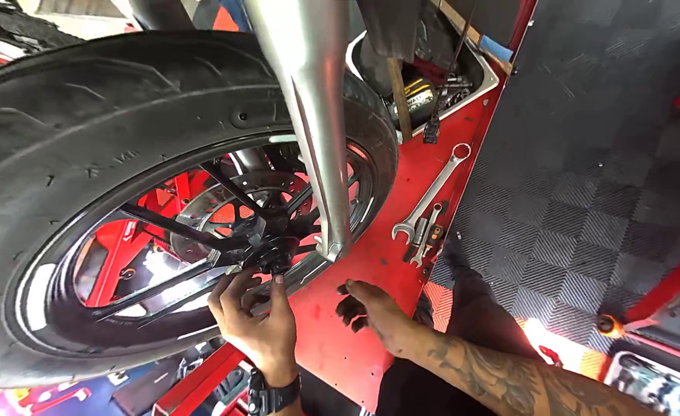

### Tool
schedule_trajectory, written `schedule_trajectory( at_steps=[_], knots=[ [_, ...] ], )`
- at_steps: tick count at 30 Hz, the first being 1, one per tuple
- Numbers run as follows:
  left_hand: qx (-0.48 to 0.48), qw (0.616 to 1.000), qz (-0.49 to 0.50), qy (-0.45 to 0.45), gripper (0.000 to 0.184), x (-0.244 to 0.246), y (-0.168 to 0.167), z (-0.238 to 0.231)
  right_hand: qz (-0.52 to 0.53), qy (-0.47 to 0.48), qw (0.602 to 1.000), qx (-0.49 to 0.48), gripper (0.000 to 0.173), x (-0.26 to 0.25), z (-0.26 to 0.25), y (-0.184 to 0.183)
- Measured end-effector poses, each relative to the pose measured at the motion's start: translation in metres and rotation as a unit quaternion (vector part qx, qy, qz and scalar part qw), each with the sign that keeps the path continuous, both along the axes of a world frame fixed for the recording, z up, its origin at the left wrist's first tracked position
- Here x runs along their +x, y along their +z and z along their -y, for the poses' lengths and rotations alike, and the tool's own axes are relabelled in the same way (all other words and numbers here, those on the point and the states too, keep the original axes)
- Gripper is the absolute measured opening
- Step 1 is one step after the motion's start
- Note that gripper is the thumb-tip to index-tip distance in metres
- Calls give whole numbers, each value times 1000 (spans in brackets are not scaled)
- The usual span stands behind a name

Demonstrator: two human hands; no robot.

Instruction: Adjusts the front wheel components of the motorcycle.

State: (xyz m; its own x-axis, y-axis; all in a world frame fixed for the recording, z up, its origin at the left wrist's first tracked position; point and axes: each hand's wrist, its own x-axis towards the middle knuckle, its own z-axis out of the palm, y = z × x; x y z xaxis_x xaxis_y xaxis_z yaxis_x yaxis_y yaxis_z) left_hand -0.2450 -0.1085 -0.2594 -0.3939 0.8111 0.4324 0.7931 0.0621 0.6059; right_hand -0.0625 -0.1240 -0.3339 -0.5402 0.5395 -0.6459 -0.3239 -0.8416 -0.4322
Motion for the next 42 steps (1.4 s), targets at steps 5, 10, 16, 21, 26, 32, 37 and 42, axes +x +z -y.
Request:
schedule_trajectory(
  at_steps=[5, 10, 16, 21, 26, 32, 37, 42],
  knots=[
    [16, 1000, 6, 4, 51, 0, -1, 4, 99, -32, 994, 35, 36, 51, -5, -27],
    [84, 996, 16, -16, 47, 5, -7, 27, 378, -155, 894, 185, 28, 114, -65, -61],
    [-8, 996, 55, -71, 30, 62, -23, 65, 488, -230, 766, 350, 72, 184, -206, -80],
    [-78, 980, 103, -154, 16, 135, -60, 55, 405, -175, 823, 359, 55, 191, -256, -73],
    [-138, 972, 112, -156, 19, 184, -76, 2, 393, -51, 826, 400, 34, 192, -232, -59],
    [-214, 938, 257, -96, 28, 199, -86, -54, 392, 110, 805, 431, 32, 196, -160, -37],
    [-240, 907, 315, -141, 25, 193, -79, -28, 314, 133, 857, 387, 34, 208, -119, -11],
    [-206, 921, 307, -123, 18, 204, -61, 1, 268, 107, 879, 380, 31, 208, -101, 8]
  ],
)
